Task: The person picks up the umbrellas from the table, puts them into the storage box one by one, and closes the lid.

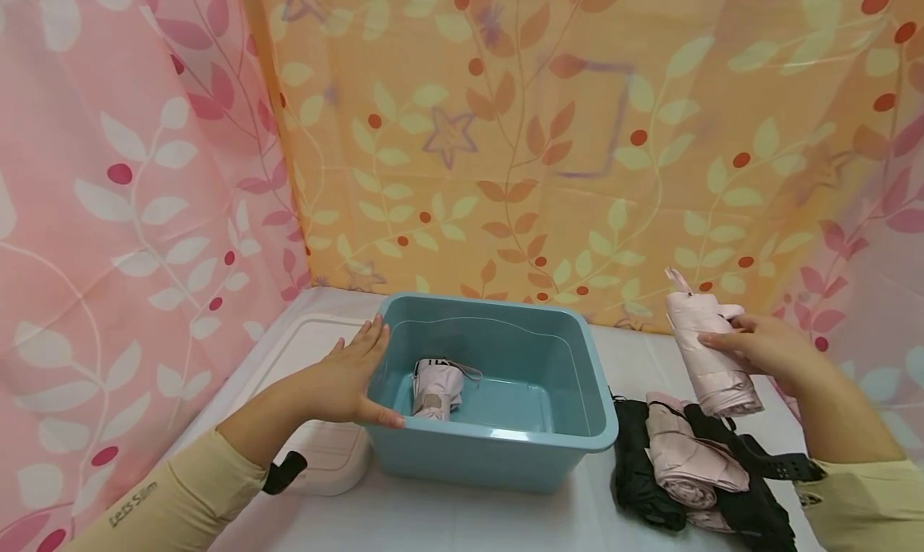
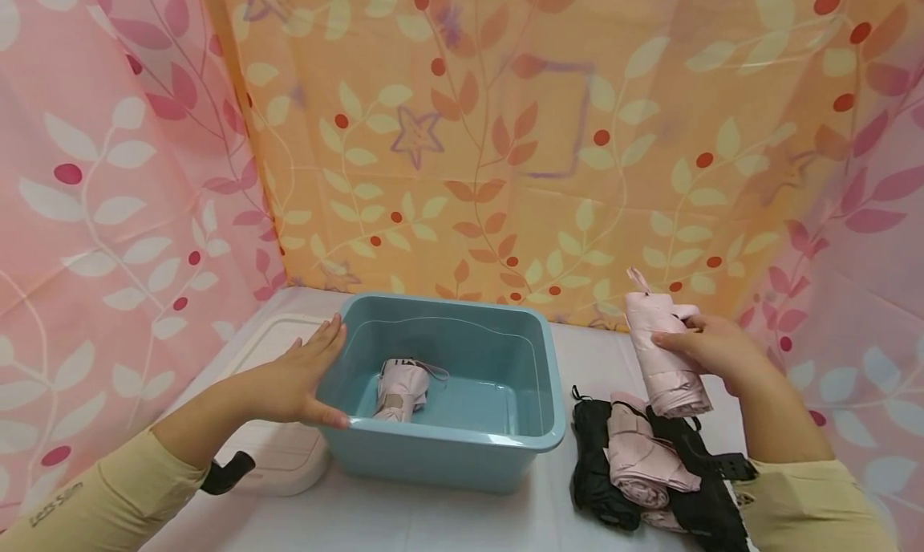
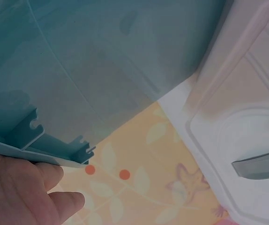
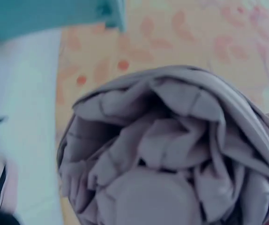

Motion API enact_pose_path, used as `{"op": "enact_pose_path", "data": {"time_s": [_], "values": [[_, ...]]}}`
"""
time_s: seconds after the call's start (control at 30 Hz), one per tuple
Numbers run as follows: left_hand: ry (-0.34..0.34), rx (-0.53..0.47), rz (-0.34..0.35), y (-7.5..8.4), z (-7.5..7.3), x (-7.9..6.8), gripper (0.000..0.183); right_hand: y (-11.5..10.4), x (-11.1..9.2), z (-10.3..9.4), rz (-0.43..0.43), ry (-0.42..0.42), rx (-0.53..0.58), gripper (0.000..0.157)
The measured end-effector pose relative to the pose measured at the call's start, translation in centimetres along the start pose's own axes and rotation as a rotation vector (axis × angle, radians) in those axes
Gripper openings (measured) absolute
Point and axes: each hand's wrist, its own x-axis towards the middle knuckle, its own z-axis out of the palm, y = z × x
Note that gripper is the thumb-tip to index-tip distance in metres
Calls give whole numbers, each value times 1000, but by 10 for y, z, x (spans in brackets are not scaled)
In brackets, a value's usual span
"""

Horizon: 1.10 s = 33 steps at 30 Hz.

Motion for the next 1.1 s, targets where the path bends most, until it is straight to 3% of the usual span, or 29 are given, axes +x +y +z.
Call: {"op": "enact_pose_path", "data": {"time_s": [0.2, 0.57, 0.8, 1.1], "values": [[0, -6, 1, 0, 0, 0, 131, -39, 10, 13, -98, 1, 56, 65], [0, 6, 8, -1, 0, 0, 132, -105, 19, 42, -143, -62, 113, 65], [-5, 5, 1, 0, -1, 0, 133, -137, 26, 65, -147, -93, 95, 68], [-3, 0, 6, 1, -2, -2, 132, -163, 37, 94, -154, -138, 129, 61]]}}
